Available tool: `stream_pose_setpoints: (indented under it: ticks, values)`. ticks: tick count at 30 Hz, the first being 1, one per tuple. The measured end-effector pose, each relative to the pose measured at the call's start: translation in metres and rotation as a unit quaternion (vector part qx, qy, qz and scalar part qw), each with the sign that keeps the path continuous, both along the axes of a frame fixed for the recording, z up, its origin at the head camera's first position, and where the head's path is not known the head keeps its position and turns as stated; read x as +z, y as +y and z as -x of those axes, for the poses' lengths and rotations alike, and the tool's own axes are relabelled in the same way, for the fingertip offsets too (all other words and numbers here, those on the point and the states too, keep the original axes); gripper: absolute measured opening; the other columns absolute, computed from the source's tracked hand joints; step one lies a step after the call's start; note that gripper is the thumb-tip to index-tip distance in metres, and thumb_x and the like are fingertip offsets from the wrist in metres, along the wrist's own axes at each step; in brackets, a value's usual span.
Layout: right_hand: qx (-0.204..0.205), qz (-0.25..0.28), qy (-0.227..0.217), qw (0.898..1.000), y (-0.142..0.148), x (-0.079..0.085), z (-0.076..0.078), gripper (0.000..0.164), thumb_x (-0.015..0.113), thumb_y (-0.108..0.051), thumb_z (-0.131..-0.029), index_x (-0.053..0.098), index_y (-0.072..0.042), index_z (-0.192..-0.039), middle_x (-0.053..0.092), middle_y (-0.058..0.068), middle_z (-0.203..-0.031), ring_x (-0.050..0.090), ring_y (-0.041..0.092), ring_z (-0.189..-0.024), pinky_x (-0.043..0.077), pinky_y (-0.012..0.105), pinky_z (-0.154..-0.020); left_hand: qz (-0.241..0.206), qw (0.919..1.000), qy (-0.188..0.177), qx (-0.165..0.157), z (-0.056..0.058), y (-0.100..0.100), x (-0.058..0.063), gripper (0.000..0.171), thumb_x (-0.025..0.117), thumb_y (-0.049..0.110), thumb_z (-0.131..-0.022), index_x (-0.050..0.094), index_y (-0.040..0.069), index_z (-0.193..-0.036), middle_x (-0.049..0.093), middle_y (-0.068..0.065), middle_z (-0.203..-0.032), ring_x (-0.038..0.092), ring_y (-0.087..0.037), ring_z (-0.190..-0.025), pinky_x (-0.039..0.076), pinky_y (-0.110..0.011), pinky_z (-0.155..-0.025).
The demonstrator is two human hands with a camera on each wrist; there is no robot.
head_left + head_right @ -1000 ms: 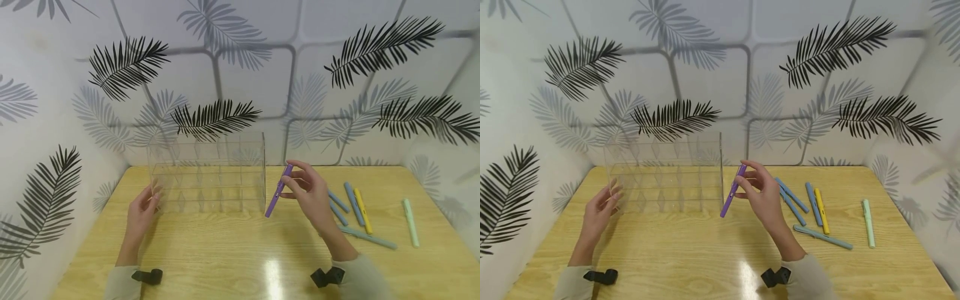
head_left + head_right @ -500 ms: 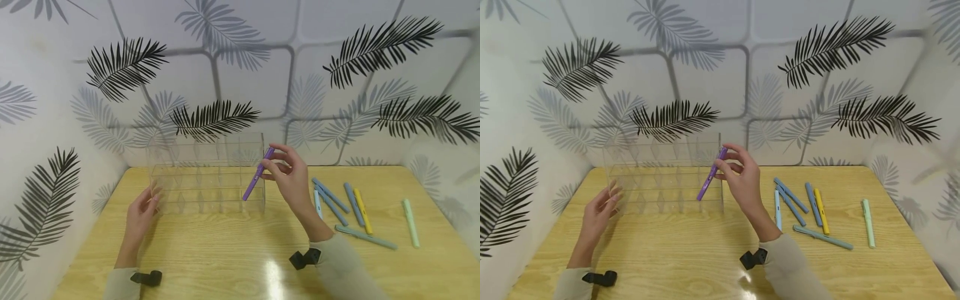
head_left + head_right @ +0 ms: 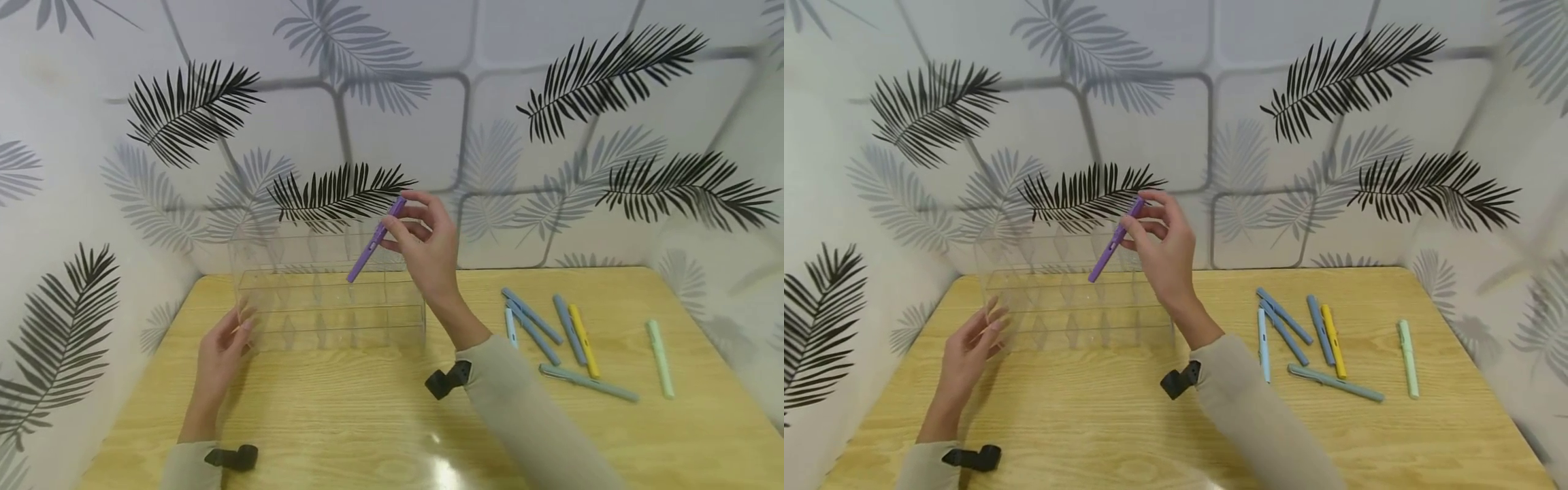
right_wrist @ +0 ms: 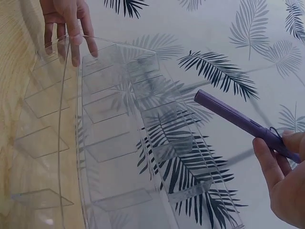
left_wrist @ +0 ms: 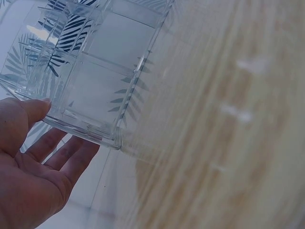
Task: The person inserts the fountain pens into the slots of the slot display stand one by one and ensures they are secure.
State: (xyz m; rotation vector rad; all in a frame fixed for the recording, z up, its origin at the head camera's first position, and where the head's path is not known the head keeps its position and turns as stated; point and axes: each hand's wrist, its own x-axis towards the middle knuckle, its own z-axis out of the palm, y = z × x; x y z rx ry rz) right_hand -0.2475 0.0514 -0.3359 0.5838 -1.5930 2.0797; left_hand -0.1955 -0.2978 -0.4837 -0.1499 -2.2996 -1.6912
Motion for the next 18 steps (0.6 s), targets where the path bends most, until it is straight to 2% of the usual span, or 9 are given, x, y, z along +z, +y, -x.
stream_pose_setpoints:
  ticks: [7, 14, 18]
  values:
    - [-0.007, 0.018, 0.011, 1.000, -0.027, 0.018, 0.017, 0.036, 0.072, 0.005, -0.093, 0.057, 0.006, -0.126, 0.064, 0.020, -0.103, 0.073, 0.026, -0.085, 0.063, 0.043, -0.073, 0.005, 1.0000, 0.002, 0.004, -0.002, -0.002, 0.002, 0.047, 0.054, 0.015, -0.108, 0.047, 0.010, -0.154, 0.055, -0.025, -0.145, 0.065, -0.001, -0.115, 0.058, -0.020, -0.080]
    - [-0.012, 0.027, -0.006, 1.000, -0.051, 0.032, 0.032, 0.034, 0.073, 0.002, -0.093, 0.059, 0.002, -0.124, 0.066, 0.017, -0.103, 0.073, 0.028, -0.086, 0.062, 0.044, -0.077, 0.003, 0.9999, -0.002, 0.013, -0.003, -0.004, 0.000, 0.047, 0.055, 0.014, -0.108, 0.049, 0.011, -0.154, 0.059, -0.016, -0.144, 0.064, 0.000, -0.114, 0.057, -0.018, -0.078]
    - [-0.020, 0.028, -0.006, 0.999, -0.062, 0.038, 0.043, 0.033, 0.074, 0.001, -0.093, 0.061, 0.001, -0.124, 0.066, 0.017, -0.103, 0.073, 0.029, -0.087, 0.062, 0.045, -0.078, -0.004, 0.9999, 0.001, 0.010, 0.001, 0.000, -0.002, 0.046, 0.056, 0.014, -0.107, 0.050, 0.009, -0.153, 0.060, -0.016, -0.142, 0.066, -0.001, -0.113, 0.058, -0.019, -0.077]
